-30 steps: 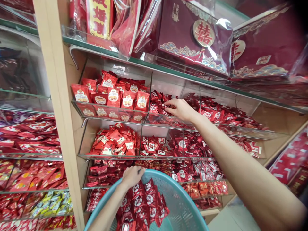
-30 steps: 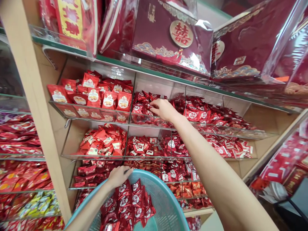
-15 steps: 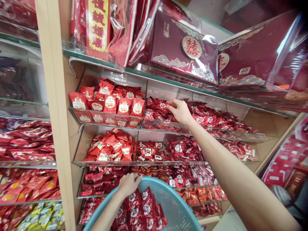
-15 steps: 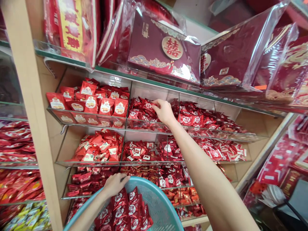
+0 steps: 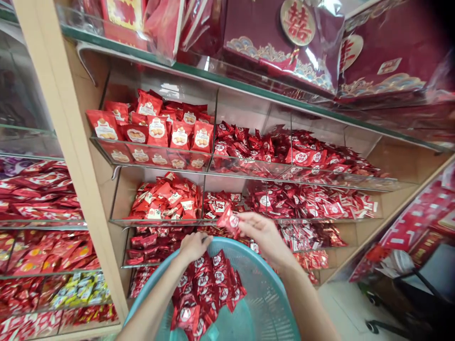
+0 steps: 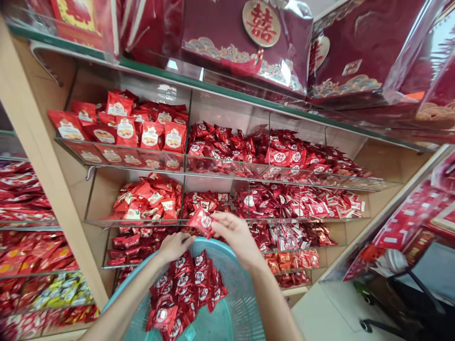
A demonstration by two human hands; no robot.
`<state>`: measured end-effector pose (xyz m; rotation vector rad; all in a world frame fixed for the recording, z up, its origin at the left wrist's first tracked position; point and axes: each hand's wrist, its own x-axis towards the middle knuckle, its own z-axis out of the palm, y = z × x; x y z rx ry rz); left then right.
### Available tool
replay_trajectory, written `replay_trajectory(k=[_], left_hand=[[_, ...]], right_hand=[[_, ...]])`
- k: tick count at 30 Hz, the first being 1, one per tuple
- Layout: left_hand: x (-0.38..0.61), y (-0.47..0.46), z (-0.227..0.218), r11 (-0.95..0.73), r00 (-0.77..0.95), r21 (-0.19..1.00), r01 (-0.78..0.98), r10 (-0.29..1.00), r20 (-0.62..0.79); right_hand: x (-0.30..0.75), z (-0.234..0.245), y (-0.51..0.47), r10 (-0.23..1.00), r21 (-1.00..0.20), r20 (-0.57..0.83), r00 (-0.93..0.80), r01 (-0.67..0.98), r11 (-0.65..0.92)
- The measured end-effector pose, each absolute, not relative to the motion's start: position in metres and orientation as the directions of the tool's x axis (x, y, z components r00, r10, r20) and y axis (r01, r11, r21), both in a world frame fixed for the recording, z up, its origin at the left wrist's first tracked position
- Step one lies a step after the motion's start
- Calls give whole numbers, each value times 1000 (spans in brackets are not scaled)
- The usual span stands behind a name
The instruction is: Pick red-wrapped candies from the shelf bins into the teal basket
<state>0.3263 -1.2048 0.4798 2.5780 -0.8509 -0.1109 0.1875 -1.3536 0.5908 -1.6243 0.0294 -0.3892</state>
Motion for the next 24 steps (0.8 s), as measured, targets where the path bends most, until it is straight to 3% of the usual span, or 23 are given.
replay_trajectory(k=[4, 10, 17, 24], left_hand=[[327, -1207, 479, -714, 788, 398, -576, -614, 39], [325, -1216, 475, -713, 774, 368, -597, -632, 29], [325, -1216, 472, -738, 785, 333, -587, -619, 12], [321, -1216, 469, -742, 786, 311, -594, -618, 27]], right_hand=[[190, 520, -1362, -189, -1000, -14, 982, -12, 11], [189, 480, -1351, -88, -991, -117, 989, -122, -62], [192, 458, -1347, -114, -962, -120, 986, -144, -233], [198, 442, -1364, -273, -973, 0, 962, -63, -224]])
